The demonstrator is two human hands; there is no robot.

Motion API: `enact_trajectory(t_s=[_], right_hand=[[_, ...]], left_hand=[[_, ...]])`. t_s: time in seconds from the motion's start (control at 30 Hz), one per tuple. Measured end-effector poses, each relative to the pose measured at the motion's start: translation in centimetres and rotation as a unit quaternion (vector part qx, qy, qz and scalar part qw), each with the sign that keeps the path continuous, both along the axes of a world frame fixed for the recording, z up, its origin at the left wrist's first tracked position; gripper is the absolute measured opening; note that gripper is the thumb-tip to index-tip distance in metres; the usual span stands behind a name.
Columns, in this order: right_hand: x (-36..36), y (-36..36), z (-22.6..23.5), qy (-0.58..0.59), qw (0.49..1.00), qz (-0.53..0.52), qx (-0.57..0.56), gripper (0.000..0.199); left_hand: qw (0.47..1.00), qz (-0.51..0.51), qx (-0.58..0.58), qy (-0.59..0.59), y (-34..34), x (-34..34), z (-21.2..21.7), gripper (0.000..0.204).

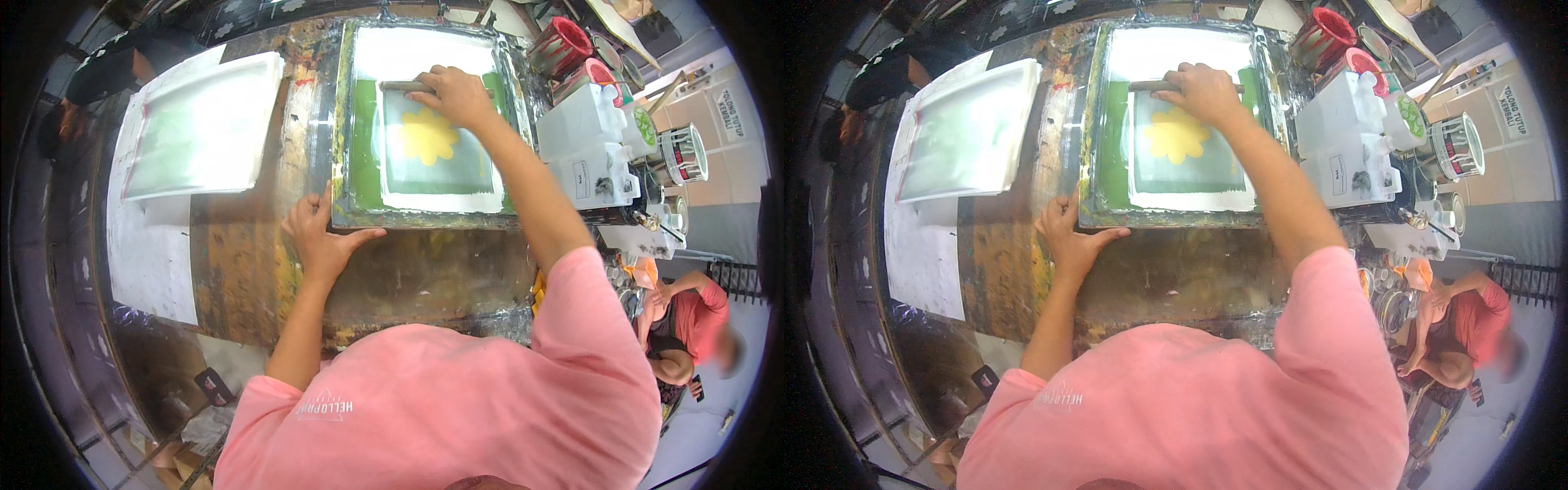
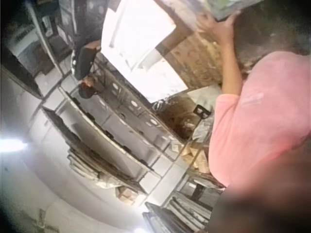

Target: The person performs screen printing by repeatedly pulling a squeegee across a screen to transfer green ink onto a white substrate. The person lifts the screen to reveal a flower-shaped print, then resets the screen and repeats the process.

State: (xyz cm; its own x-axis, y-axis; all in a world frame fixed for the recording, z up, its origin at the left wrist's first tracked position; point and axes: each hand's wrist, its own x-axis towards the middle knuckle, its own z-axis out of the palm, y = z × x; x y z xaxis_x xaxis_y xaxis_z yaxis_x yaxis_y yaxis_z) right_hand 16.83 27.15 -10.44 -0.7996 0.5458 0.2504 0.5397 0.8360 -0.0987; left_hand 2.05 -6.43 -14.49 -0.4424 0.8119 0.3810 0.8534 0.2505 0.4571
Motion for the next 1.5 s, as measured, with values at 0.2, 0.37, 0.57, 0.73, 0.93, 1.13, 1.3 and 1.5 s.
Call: enact_trajectory(t_s=[0.2, 0.37, 0.57, 0.73, 0.93, 1.13, 1.3, 1.5], right_hand=[[-1.7, 4.5, 2.8, -0.002, 0.998, 0.013, -0.062, 0.062], [0.7, -0.4, 0.4, 0.019, 1.000, -0.010, 0.009, 0.045], [5.8, -13.4, 2.5, -0.040, 0.998, -0.009, -0.041, 0.042], [8.5, -19.4, 6.2, 0.006, 0.998, -0.015, -0.058, 0.038], [7.6, -18.6, 11.3, 0.109, 0.984, -0.003, 0.144, 0.028], [4.9, -13.2, 17.6, 0.194, 0.953, -0.020, 0.234, 0.032], [3.7, -11.7, 21.7, 0.204, 0.959, -0.036, 0.194, 0.041], [3.1, -10.2, 23.3, 0.213, 0.960, -0.040, 0.175, 0.043]], left_hand=[[0.996, -0.016, 0.044, -0.077, -0.1, -0.2, -1.3, 0.116], [0.993, -0.015, 0.013, -0.113, -0.3, 0.2, 0.1, 0.109], [0.996, -0.018, 0.040, -0.080, -0.5, 0.1, -0.9, 0.110], [0.994, -0.019, 0.045, -0.095, -0.2, 0.6, 0.4, 0.105], [0.888, -0.029, 0.248, -0.387, 3.1, 1.8, 6.1, 0.094], [0.911, -0.120, 0.292, -0.264, 5.1, 0.4, 9.1, 0.100], [0.971, 0.054, -0.183, 0.147, 0.9, 1.5, 2.7, 0.107], [0.980, -0.001, -0.191, 0.063, 1.3, 2.8, 1.4, 0.103]])
